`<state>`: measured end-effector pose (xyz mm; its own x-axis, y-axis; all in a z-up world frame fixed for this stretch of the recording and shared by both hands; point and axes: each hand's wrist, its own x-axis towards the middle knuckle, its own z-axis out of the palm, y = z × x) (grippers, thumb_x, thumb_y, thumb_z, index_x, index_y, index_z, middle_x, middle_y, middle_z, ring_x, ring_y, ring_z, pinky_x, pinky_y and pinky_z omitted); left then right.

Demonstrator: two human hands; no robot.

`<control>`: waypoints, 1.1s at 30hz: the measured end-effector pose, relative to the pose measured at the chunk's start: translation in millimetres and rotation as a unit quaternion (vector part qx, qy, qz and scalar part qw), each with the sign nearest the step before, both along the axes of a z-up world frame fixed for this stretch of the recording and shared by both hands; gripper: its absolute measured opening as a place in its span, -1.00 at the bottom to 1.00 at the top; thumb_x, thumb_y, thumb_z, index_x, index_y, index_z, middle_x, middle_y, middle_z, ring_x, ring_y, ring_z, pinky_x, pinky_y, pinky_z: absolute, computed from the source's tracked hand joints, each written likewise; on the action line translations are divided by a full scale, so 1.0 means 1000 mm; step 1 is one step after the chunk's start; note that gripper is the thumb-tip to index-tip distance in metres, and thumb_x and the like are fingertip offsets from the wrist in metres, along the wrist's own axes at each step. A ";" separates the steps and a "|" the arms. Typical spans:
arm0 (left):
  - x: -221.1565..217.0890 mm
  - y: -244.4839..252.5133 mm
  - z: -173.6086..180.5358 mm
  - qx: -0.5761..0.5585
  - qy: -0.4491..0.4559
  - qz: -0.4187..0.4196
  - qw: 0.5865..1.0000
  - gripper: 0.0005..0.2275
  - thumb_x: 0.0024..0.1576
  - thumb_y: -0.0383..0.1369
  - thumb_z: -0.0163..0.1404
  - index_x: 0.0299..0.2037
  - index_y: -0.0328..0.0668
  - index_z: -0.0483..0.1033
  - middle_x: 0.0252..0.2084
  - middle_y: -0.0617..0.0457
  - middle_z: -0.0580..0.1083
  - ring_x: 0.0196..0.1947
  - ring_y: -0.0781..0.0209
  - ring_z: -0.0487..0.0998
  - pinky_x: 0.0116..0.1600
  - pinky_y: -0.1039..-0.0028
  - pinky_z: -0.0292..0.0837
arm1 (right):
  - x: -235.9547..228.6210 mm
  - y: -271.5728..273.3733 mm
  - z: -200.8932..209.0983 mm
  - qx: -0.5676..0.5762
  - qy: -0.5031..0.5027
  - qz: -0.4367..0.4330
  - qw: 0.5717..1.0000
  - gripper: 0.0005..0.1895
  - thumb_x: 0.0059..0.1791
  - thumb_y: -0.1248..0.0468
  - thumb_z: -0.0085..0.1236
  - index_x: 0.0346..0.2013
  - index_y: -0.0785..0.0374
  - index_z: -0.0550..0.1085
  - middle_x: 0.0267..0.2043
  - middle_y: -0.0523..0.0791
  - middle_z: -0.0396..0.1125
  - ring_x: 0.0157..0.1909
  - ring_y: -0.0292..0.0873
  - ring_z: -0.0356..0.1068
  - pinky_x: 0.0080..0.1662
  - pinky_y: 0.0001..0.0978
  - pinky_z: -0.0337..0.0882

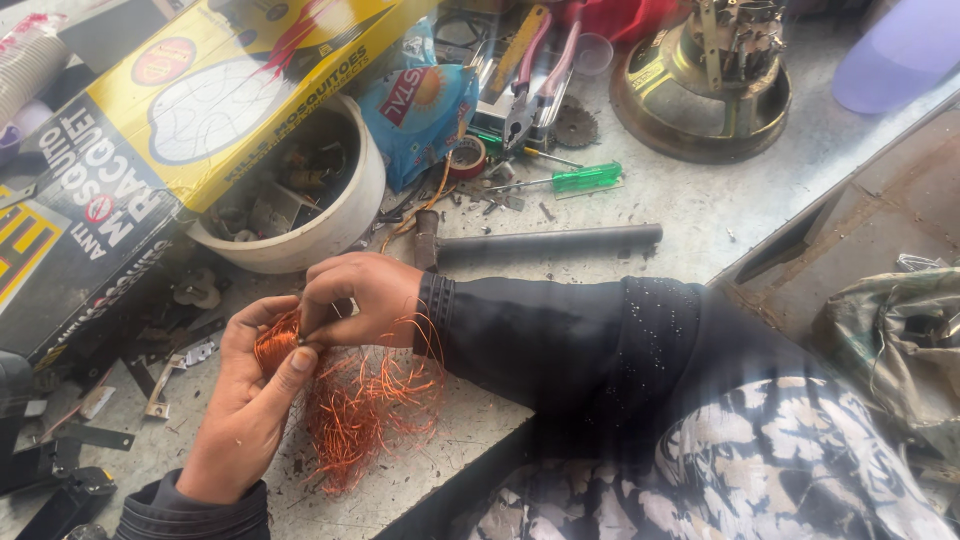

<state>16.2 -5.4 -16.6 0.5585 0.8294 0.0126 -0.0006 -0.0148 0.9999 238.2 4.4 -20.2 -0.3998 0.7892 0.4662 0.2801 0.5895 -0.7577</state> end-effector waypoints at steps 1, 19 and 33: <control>0.001 0.000 -0.001 0.001 -0.009 0.010 1.000 -0.56 0.26 -0.46 -0.10 0.35 -0.26 0.13 0.21 -0.03 0.30 0.18 0.28 0.38 0.25 0.47 0.29 | 0.000 0.002 -0.002 -0.004 0.007 0.000 1.000 -0.88 -0.11 0.25 0.37 -0.32 0.16 0.61 -0.31 -0.20 0.42 -0.27 -0.23 0.45 -0.19 -0.37 0.47; -0.007 0.013 0.004 -0.013 0.052 -0.041 0.998 -0.53 0.24 -0.44 -0.14 0.37 -0.28 0.11 0.20 -0.06 0.34 0.19 0.24 0.40 0.26 0.39 0.30 | 0.000 0.003 -0.009 0.090 -0.080 -0.046 0.992 -0.89 -0.12 0.14 0.34 -0.38 0.06 0.64 -0.27 -0.15 0.41 -0.11 -0.06 0.44 -0.04 -0.19 0.41; -0.004 -0.001 0.016 -0.101 -0.086 -0.041 0.990 -0.44 0.16 -0.52 -0.27 0.45 -0.25 0.00 0.29 -0.19 0.26 0.25 0.04 0.32 0.31 0.20 0.19 | 0.001 0.007 -0.001 0.056 -0.085 -0.040 0.994 -0.57 -0.17 -0.06 0.41 -0.50 0.21 0.45 -0.33 -0.13 0.32 -0.18 -0.05 0.39 -0.14 -0.20 0.38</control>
